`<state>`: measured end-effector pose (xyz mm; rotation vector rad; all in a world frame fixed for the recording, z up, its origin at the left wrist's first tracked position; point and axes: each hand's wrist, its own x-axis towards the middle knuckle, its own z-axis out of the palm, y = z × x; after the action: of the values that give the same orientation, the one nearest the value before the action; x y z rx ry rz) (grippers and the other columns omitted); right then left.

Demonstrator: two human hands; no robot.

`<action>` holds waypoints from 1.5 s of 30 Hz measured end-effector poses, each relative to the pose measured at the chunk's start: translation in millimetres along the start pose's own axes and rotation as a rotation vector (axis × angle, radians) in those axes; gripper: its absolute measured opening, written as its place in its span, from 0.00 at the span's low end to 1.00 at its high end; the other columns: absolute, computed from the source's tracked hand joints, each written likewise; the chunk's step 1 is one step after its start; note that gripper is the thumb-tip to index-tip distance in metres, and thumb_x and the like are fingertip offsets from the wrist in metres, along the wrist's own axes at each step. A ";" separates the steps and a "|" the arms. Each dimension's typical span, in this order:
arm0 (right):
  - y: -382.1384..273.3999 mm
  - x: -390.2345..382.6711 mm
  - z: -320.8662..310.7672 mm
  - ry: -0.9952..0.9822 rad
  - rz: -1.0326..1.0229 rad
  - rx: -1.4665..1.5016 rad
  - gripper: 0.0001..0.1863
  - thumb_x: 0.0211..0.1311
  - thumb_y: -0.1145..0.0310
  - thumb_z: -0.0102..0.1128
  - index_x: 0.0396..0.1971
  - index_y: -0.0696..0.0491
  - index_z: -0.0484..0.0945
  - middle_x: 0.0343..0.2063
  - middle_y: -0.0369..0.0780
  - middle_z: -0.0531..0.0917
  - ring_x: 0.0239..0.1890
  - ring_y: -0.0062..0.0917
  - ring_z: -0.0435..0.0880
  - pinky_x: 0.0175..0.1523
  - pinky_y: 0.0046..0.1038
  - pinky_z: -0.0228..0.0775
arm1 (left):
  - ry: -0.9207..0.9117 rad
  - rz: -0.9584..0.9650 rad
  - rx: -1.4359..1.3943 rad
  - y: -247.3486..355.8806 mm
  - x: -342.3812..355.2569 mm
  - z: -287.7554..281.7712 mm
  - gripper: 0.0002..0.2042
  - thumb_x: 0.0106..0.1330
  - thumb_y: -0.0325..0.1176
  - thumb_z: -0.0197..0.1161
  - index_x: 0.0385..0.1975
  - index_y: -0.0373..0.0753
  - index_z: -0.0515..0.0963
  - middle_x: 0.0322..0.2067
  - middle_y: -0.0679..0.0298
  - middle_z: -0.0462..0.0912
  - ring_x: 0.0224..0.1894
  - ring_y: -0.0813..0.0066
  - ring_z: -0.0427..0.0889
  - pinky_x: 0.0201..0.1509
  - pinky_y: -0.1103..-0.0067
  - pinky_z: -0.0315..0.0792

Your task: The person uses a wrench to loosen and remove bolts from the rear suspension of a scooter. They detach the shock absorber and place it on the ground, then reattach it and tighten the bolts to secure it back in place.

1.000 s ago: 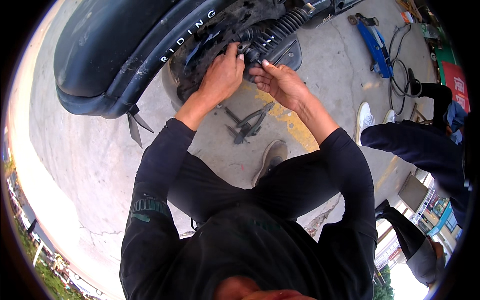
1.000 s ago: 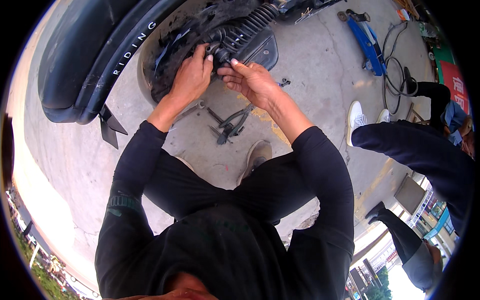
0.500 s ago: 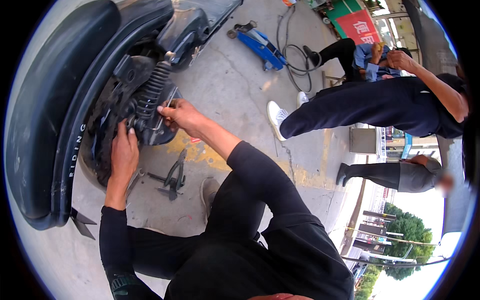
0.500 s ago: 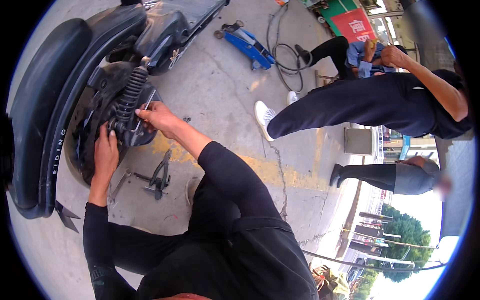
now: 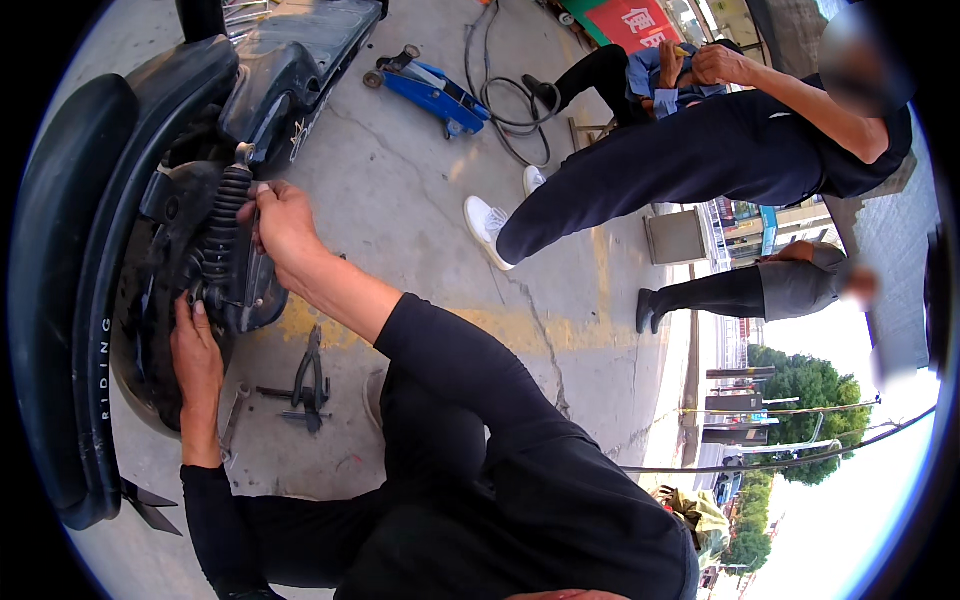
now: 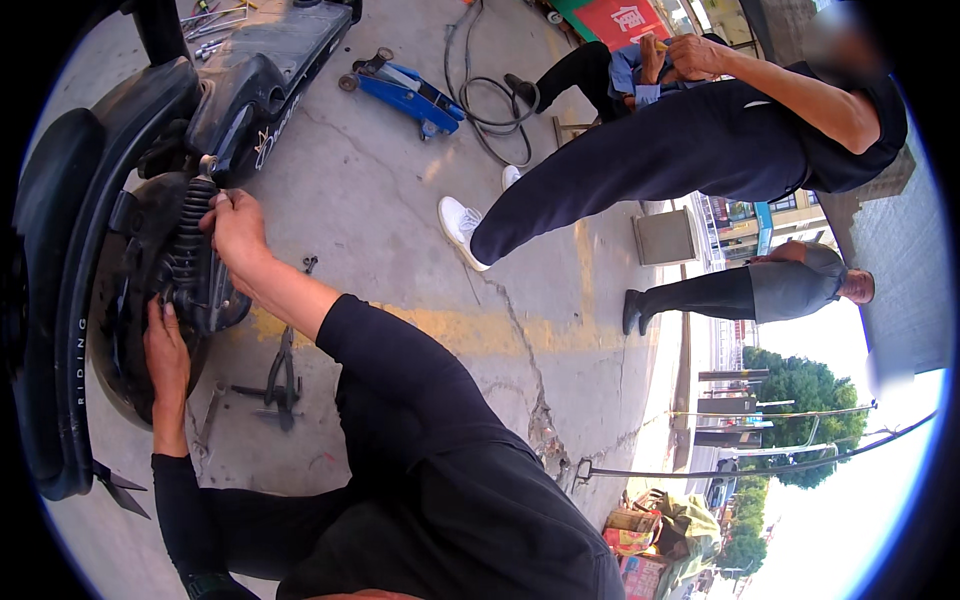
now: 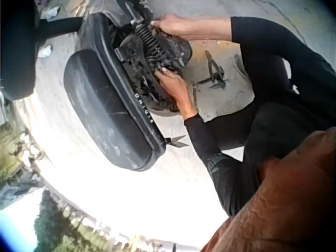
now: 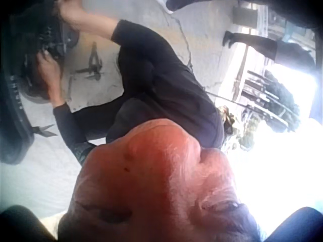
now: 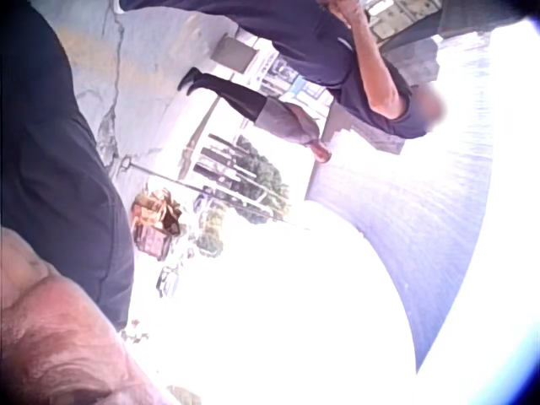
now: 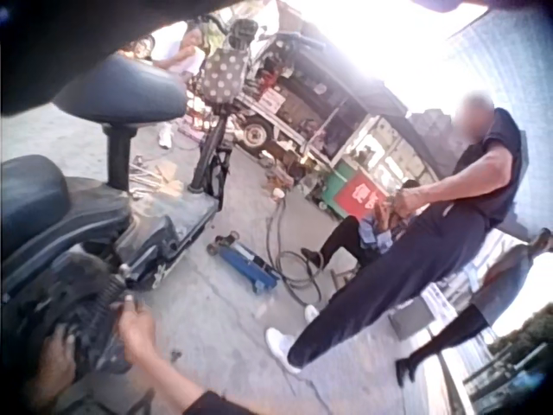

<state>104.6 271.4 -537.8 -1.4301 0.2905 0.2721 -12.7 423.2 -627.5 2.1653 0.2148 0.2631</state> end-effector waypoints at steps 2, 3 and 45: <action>10.4 -24.5 6.7 0.026 -0.464 -0.258 0.11 0.73 0.67 0.43 0.37 0.59 0.71 0.21 0.42 0.78 0.23 0.29 0.78 0.31 0.32 0.69 | 0.000 0.027 -0.021 0.1 -0.2 5.6 0.15 0.77 0.37 0.45 0.56 0.36 0.70 0.44 0.41 0.80 0.48 0.41 0.78 0.47 0.63 0.71; 1.0 -52.8 13.8 -0.084 -0.563 -0.295 0.11 0.74 0.67 0.44 0.37 0.61 0.69 0.23 0.40 0.79 0.26 0.25 0.79 0.32 0.29 0.69 | -0.021 0.016 -0.036 0.1 -0.6 1.5 0.15 0.77 0.37 0.46 0.56 0.36 0.70 0.45 0.41 0.79 0.48 0.41 0.78 0.47 0.64 0.71; 18.6 -7.2 -83.8 -1.037 0.307 -1.054 0.25 0.68 0.48 0.55 0.48 0.57 0.78 0.41 0.37 0.85 0.40 0.21 0.83 0.46 0.26 0.75 | 0.072 0.063 -0.026 -6.5 0.1 -5.1 0.18 0.74 0.43 0.51 0.53 0.36 0.73 0.38 0.44 0.82 0.43 0.41 0.79 0.44 0.63 0.73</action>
<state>88.4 190.5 -562.3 -2.0212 -0.5907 1.5158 -14.3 430.9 -630.0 2.1413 0.1824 0.3780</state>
